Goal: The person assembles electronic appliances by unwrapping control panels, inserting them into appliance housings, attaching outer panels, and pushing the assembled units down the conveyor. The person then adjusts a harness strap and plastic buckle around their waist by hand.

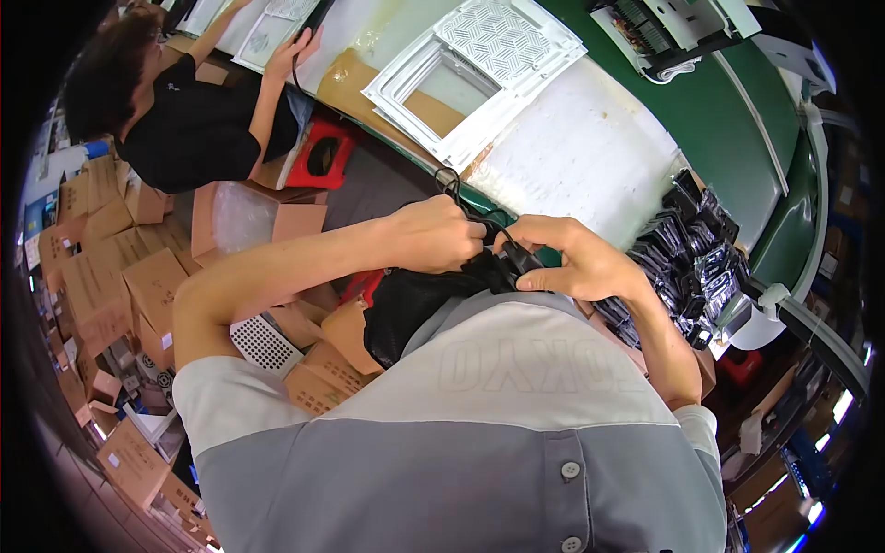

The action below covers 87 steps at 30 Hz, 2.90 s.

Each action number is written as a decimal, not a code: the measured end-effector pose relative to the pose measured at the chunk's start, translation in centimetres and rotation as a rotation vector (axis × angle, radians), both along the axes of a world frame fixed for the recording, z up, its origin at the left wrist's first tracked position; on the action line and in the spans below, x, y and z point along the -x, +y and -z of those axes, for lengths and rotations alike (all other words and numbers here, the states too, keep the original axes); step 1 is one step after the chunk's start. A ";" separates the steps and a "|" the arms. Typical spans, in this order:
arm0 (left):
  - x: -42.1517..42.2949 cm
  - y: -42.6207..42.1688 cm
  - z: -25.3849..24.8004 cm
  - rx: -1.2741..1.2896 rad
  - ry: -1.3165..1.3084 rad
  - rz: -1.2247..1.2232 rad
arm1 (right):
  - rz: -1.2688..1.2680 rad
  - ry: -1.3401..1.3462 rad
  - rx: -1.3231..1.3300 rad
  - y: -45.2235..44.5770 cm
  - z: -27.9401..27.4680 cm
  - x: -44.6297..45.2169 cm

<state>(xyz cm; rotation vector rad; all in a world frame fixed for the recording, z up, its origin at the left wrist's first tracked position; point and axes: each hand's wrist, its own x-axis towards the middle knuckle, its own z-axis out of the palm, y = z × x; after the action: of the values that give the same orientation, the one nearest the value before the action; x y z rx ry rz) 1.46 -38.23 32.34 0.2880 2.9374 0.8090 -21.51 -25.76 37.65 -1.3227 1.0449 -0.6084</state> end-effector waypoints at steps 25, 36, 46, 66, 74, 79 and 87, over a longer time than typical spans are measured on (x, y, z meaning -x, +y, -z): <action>0.0 -1.9 -1.7 -0.540 -0.052 -0.243 | 0.177 0.255 0.137 0.5 -1.1 -5.2; -1.0 -0.8 -0.4 -0.402 0.026 -0.341 | 0.169 0.330 -0.098 0.4 0.6 -5.9; -1.3 -0.6 -1.2 -0.432 0.000 -0.376 | 0.203 0.156 0.086 2.7 1.9 -4.2; -1.7 0.3 -8.0 -0.191 -0.211 -0.439 | 0.351 -0.224 -0.317 3.5 5.7 -4.1; -1.1 -0.9 -8.2 -0.336 -0.225 -0.468 | 0.218 0.211 -0.117 1.6 5.0 -5.0; -1.4 -1.4 -7.3 -0.504 -0.296 -0.531 | 0.250 0.216 -0.093 1.8 4.6 -5.3; -0.3 0.9 -9.4 -0.196 -0.362 -0.432 | 0.440 -0.203 -0.342 2.4 5.6 -4.7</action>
<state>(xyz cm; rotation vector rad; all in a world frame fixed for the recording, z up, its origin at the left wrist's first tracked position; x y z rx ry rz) 1.74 -37.35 41.75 -0.4535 2.6051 1.0671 -16.80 -23.34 32.01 -0.7196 1.2172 -0.8296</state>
